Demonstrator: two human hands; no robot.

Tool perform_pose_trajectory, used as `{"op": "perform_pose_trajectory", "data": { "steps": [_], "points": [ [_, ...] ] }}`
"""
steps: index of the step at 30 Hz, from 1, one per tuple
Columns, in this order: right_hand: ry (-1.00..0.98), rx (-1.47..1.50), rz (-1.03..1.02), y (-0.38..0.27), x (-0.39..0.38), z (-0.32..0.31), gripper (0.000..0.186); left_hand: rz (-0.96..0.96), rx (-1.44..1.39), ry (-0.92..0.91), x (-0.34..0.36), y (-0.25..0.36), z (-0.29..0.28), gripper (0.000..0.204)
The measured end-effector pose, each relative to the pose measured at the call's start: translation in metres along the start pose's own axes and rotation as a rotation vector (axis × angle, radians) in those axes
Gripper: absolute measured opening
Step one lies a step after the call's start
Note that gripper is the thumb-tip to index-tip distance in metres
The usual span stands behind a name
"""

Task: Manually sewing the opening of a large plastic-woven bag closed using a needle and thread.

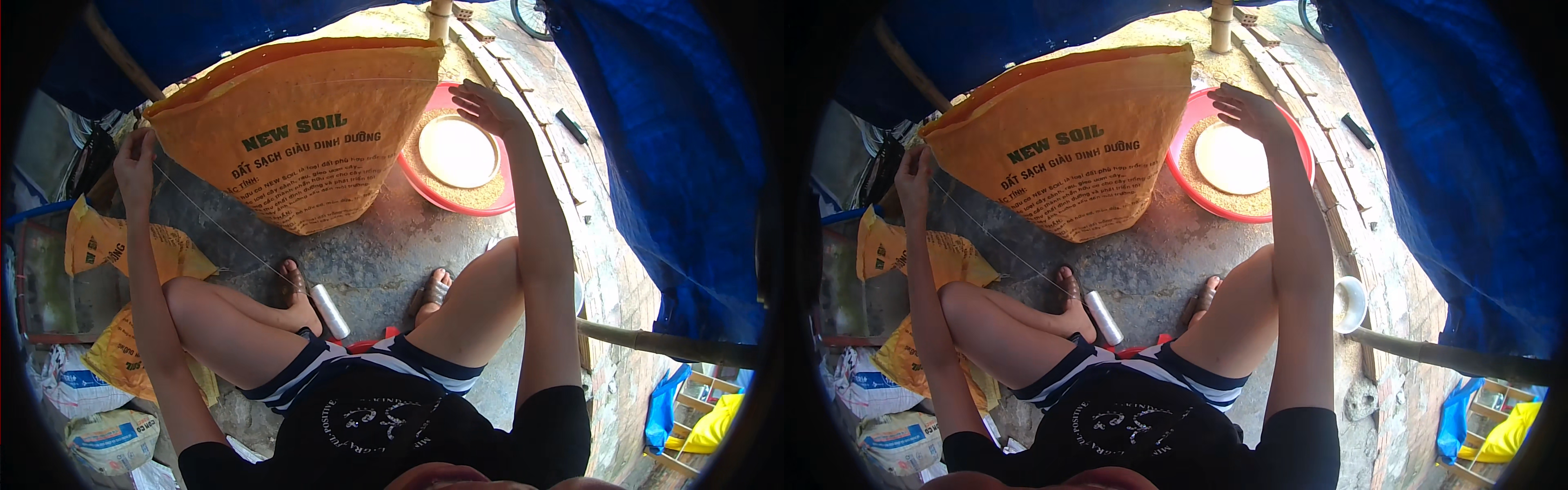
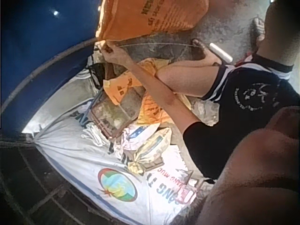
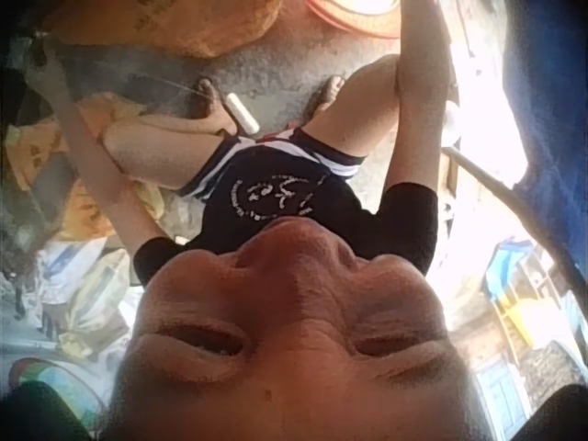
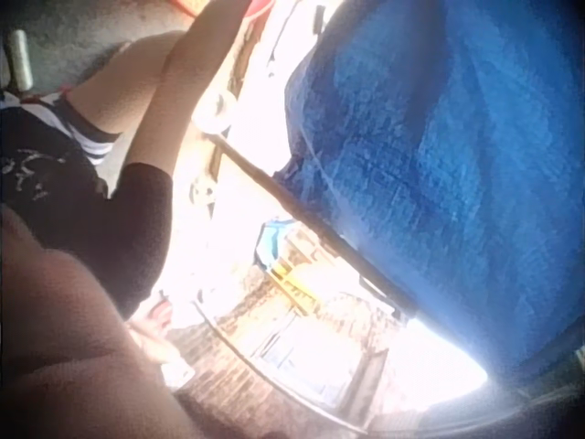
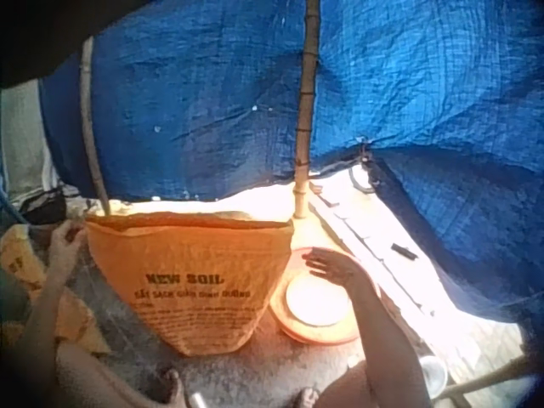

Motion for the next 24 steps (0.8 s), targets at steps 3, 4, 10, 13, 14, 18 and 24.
{"op": "perform_pose_trajectory", "data": {
  "steps": [3, 4, 10, 13, 14, 18, 24],
  "points": [
    [-0.005, 0.004, 0.035, 0.001, -0.005, -0.001, 0.026, -0.008, -0.011, -0.016, 0.002, -0.002, 0.004, 0.025],
    [-0.004, 0.005, 0.035, 0.0, -0.005, -0.001, 0.026, -0.013, -0.021, -0.026, 0.003, -0.003, 0.005, 0.025],
    [0.008, -0.027, 0.048, 0.002, 0.001, 0.004, 0.026, -0.069, -0.08, -0.04, 0.004, -0.008, 0.001, 0.024],
    [-0.022, -0.116, 0.074, 0.009, 0.009, 0.012, 0.028, 0.026, 0.006, 0.023, -0.006, 0.008, -0.009, 0.023],
    [-0.042, -0.091, 0.069, 0.011, 0.01, 0.007, 0.028, 0.043, -0.001, 0.015, -0.006, 0.011, -0.009, 0.023],
    [-0.161, -0.25, 0.03, 0.01, -0.005, -0.005, 0.032, 0.051, -0.017, -0.014, -0.013, 0.023, -0.007, 0.02],
    [0.194, -1.042, -0.099, -0.013, -0.022, -0.004, 0.028, -0.043, -0.107, -0.18, -0.048, 0.071, 0.007, 0.017]
  ]
}}
Point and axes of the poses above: each hand's wrist, its own x-axis towards the middle knuckle, its own z-axis out of the palm, y = z × x, the point moved 9 cm from there along x, towards the middle knuckle, and after that the axes turned 9 degrees about -x, right-handed, at the moved point
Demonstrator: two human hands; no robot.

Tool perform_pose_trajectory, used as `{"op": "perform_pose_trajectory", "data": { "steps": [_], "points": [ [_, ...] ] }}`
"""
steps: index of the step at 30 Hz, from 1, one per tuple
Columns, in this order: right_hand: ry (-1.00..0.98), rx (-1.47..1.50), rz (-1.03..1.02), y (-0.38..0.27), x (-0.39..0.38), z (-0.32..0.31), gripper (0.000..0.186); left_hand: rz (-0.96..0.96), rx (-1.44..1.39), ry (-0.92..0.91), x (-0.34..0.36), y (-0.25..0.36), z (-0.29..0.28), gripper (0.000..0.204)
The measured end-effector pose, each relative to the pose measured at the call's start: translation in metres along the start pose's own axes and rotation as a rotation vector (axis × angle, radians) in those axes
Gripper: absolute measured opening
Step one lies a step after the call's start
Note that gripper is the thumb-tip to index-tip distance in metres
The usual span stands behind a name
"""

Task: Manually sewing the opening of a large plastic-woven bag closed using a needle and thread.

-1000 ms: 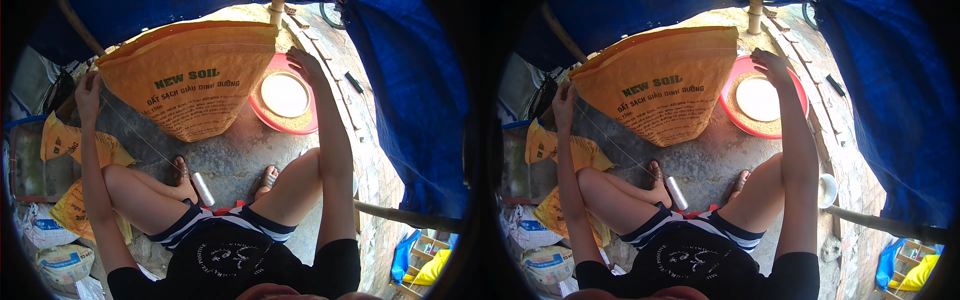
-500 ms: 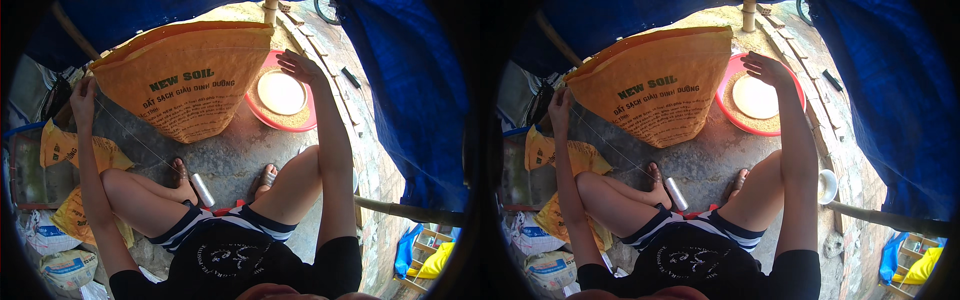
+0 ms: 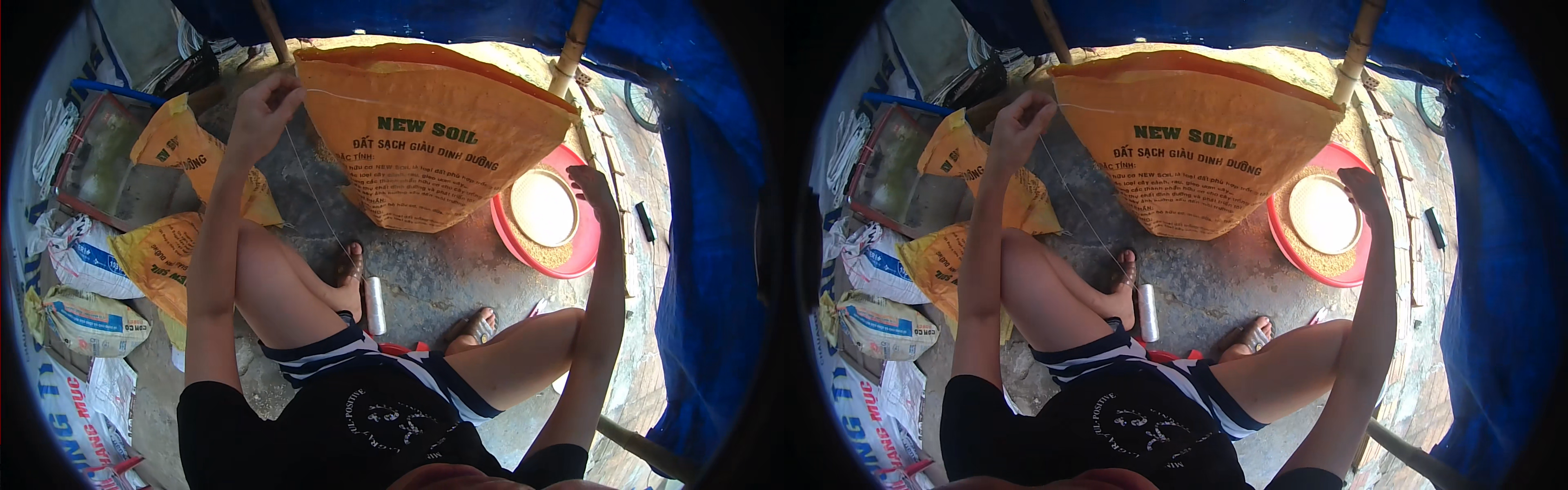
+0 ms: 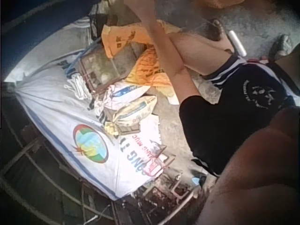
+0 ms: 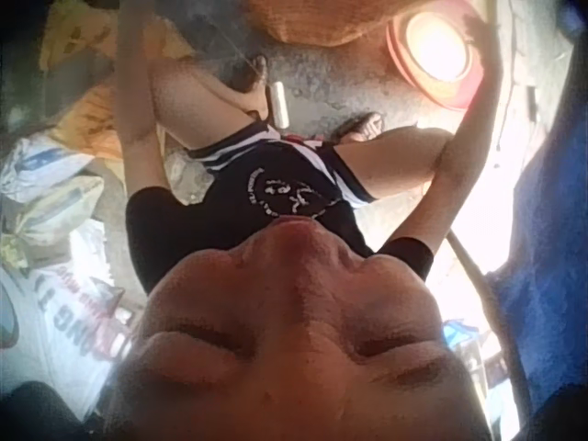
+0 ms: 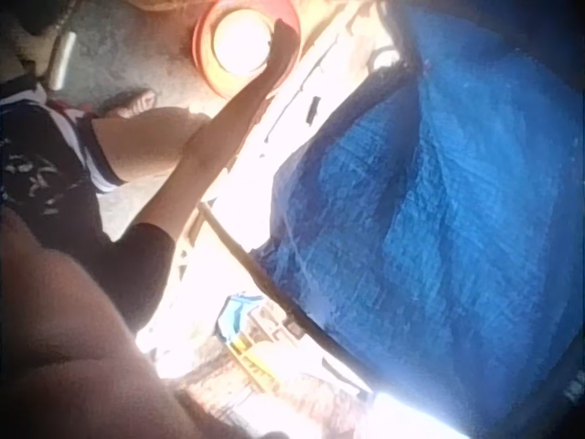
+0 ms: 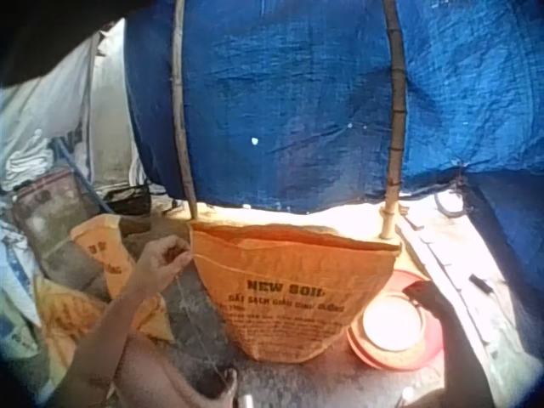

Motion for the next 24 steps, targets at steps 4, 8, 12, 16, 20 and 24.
{"op": "perform_pose_trajectory", "data": {
  "steps": [4, 8, 12, 16, 20, 24],
  "points": [
    [0.335, 0.165, -0.263, -0.067, -0.02, -0.028, 0.023, 0.064, -0.076, -0.165, -0.017, 0.039, 0.049, 0.015],
    [0.227, 0.235, -0.555, -0.17, -0.082, -0.014, 0.022, 0.161, -0.02, -0.342, -0.021, 0.078, 0.104, 0.013],
    [0.044, 0.236, -0.645, -0.203, -0.118, 0.042, 0.019, 0.222, -0.063, -0.533, -0.037, 0.094, 0.169, 0.012],
    [-0.04, 0.105, -0.574, -0.192, -0.123, 0.055, 0.021, 0.221, -0.091, -0.636, -0.049, 0.104, 0.217, 0.011],
    [-0.142, 0.339, -0.4, -0.161, -0.109, 0.058, 0.025, 0.3, -0.15, -0.624, -0.047, 0.109, 0.238, 0.012],
    [-0.27, 0.506, -0.279, -0.146, -0.11, 0.071, 0.029, 0.516, -0.048, -0.455, -0.041, 0.121, 0.232, 0.015]
  ]
}}
Point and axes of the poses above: each hand's wrist, its own x-axis towards the middle knuckle, its own z-axis out of the palm, y = z × x, the point moved 9 cm from there along x, towards the middle knuckle, and after that the axes turned 9 degrees about -x, right-handed, at the moved point
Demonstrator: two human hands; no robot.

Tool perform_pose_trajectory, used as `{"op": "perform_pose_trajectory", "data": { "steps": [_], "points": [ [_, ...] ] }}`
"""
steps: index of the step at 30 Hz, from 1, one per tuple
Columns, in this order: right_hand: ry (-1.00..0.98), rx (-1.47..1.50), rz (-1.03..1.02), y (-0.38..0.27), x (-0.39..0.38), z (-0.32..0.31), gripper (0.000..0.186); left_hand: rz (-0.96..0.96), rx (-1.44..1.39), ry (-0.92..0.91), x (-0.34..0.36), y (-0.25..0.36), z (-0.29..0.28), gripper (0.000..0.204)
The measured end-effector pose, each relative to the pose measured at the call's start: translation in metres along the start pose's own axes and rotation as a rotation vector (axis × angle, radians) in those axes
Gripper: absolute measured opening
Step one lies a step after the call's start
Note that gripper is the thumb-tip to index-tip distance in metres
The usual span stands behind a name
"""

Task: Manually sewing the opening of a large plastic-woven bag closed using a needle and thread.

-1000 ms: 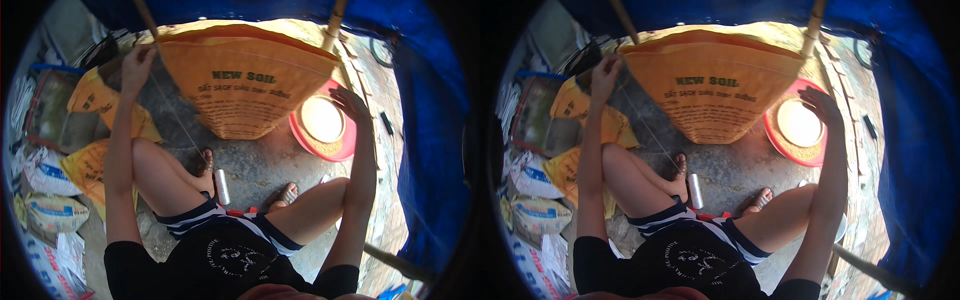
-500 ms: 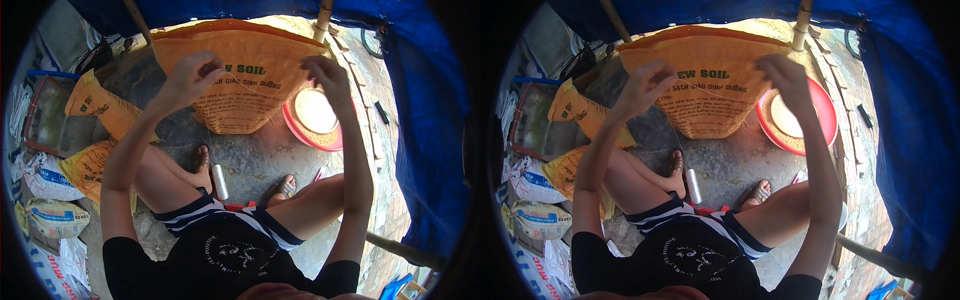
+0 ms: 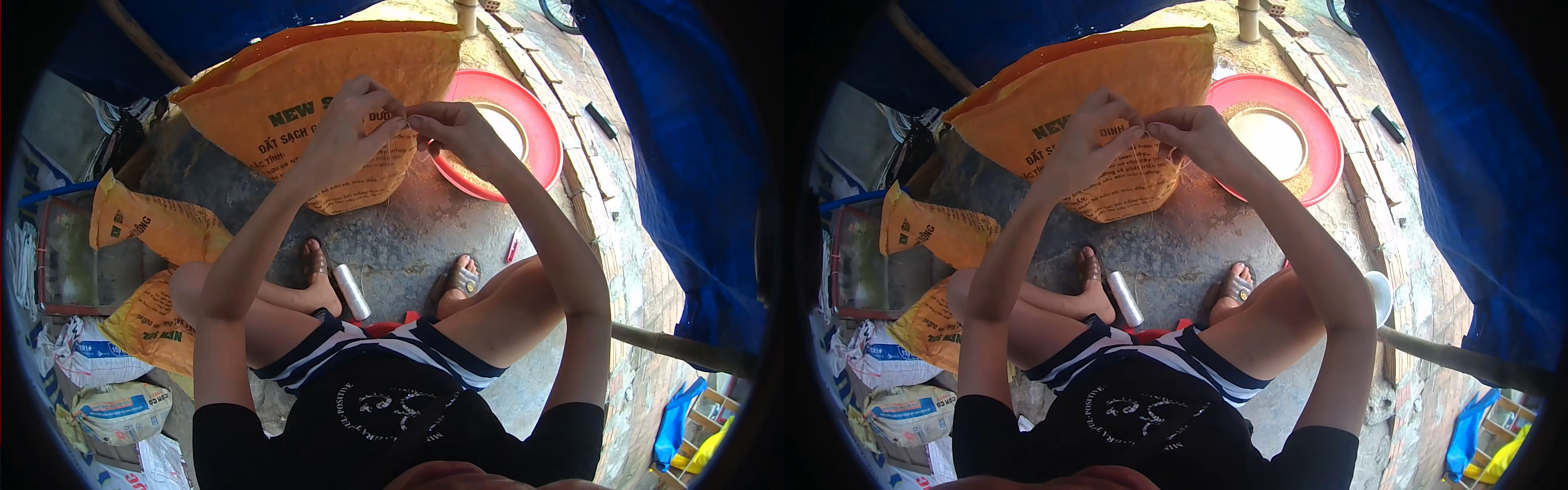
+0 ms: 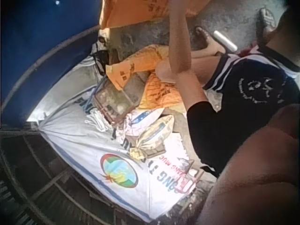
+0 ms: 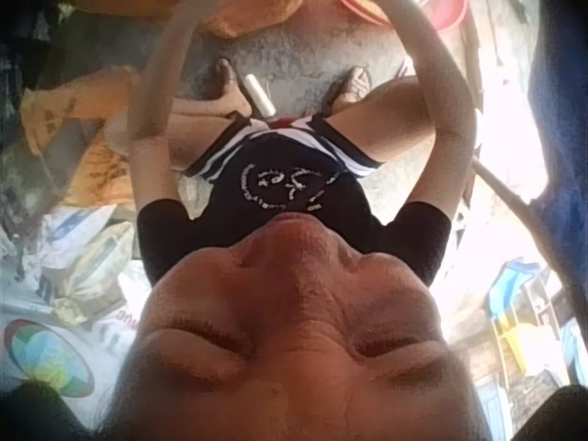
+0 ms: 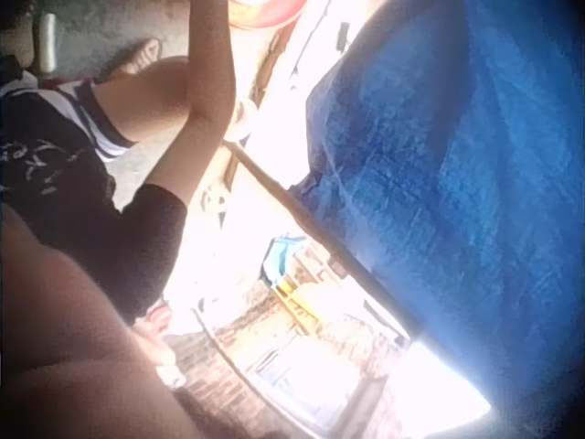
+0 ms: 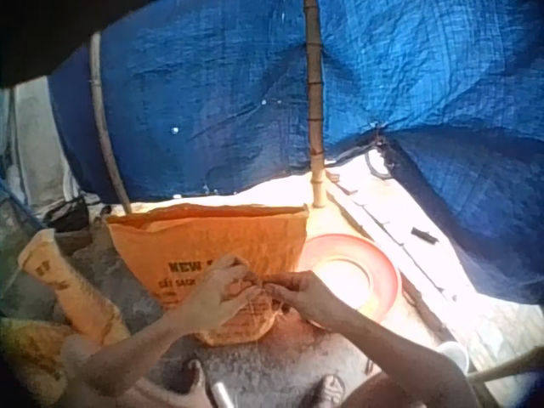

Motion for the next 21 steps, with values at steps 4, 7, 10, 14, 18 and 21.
{"op": "perform_pose_trajectory", "data": {
  "steps": [4, 7, 10, 14, 18, 21],
  "points": [
    [-0.213, -0.084, 0.008, 0.01, -0.003, 0.03, 0.026, -0.244, -0.228, -0.011, -0.003, -0.029, -0.005, 0.016],
    [-0.481, -0.326, 0.204, 0.05, -0.017, 0.051, 0.026, -0.319, -0.198, -0.02, -0.002, -0.036, -0.01, 0.015],
    [-0.595, -1.057, 0.27, 0.148, -0.026, 0.025, 0.028, -0.246, -0.201, -0.049, 0.001, -0.031, -0.013, 0.014],
    [-0.343, -1.087, 0.701, 0.235, -0.039, -0.089, 0.047, -0.215, -0.203, -0.023, 0.002, -0.03, -0.023, 0.013],
    [-0.173, -0.566, 1.088, 0.271, -0.097, -0.154, 0.068, -0.115, -0.136, 0.079, 0.006, -0.022, -0.047, 0.012],
    [-0.072, -0.61, 1.274, 0.273, -0.136, -0.182, 0.069, -0.166, -0.121, 0.082, -0.004, -0.025, -0.061, 0.011]
  ]
}}
Point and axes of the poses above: each hand's wrist, its own x-axis towards the middle knuckle, its own z-axis out of the palm, y = z × x, the point moved 9 cm from there along x, towards the middle knuckle, and after that the axes turned 9 degrees about -x, right-handed, at the moved point
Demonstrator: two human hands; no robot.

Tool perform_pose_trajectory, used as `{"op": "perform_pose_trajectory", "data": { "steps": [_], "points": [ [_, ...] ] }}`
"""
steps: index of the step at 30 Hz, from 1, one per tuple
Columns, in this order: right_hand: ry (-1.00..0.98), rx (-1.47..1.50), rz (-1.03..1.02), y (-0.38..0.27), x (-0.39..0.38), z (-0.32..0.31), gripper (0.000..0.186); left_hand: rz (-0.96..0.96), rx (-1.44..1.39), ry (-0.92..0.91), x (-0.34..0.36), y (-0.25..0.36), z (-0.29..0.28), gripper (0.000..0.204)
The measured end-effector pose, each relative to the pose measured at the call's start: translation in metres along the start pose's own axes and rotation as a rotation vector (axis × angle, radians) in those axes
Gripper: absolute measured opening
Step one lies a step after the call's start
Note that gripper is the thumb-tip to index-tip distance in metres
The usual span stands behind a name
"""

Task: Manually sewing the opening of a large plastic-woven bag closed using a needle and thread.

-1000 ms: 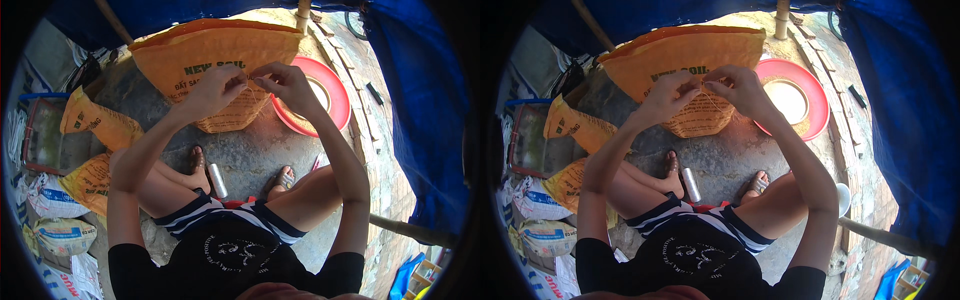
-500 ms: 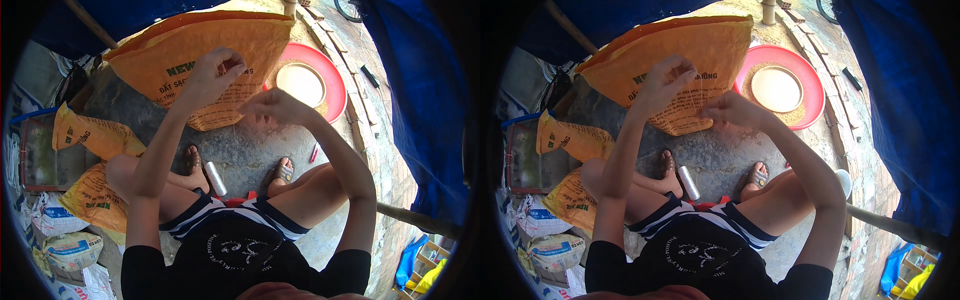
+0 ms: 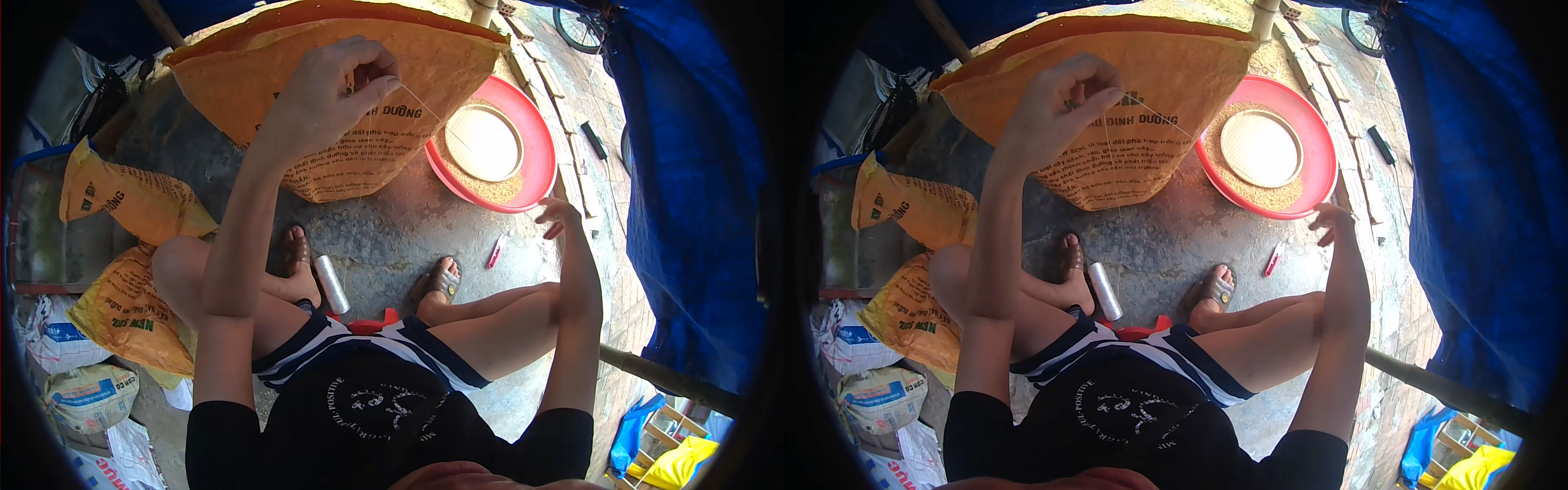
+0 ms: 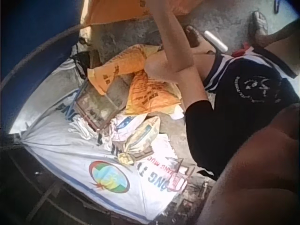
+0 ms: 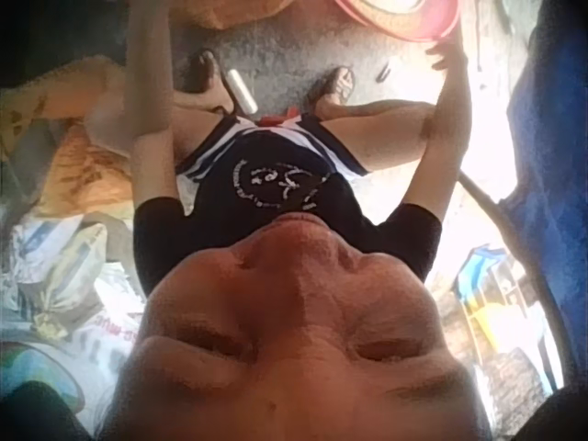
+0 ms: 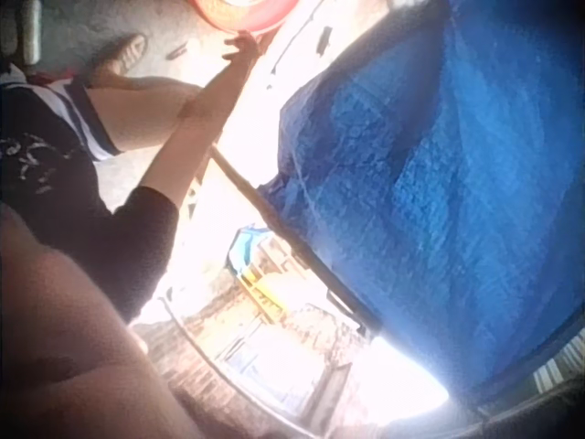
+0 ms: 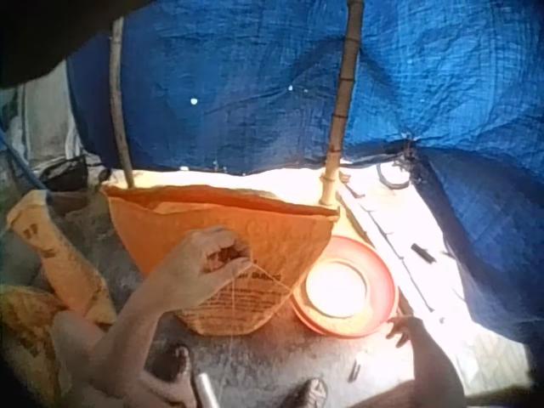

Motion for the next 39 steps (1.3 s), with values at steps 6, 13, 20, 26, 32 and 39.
{"op": "perform_pose_trajectory", "data": {
  "steps": [6, 13, 20, 26, 32, 39],
  "points": [
    [0.46, -0.407, -0.027, -0.016, 0.019, -0.05, 0.033, -0.07, 0.053, -0.093, -0.01, -0.002, 0.002, 0.012],
    [0.185, 0.432, -1.216, -0.206, -0.205, -0.031, 0.03, -0.031, -0.074, -0.238, 0.006, 0.008, 0.051, 0.013],
    [-0.038, 0.67, -1.335, -0.237, -0.266, -0.002, 0.031, -0.016, -0.161, -0.255, 0.014, 0.017, 0.073, 0.012],
    [-0.189, 0.732, -1.275, -0.238, -0.259, 0.007, 0.025, 0.002, -0.146, -0.206, 0.017, 0.017, 0.071, 0.01],
    [-0.245, 0.754, -1.256, -0.246, -0.256, 0.017, 0.023, 0.038, -0.221, -0.19, 0.016, 0.016, 0.073, 0.009],
    [-0.115, 0.667, -1.253, -0.244, -0.26, 0.016, 0.022, -0.007, -0.24, -0.164, 0.018, 0.009, 0.073, 0.016]
  ]
}}
Point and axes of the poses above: each hand's wrist, its own x-axis towards the middle knuckle, its own z-axis out of the palm, y = z × x, the point moved 9 cm from there along x, towards the middle knuckle, and after that the axes turned 9 degrees about -x, right-handed, at the moved point
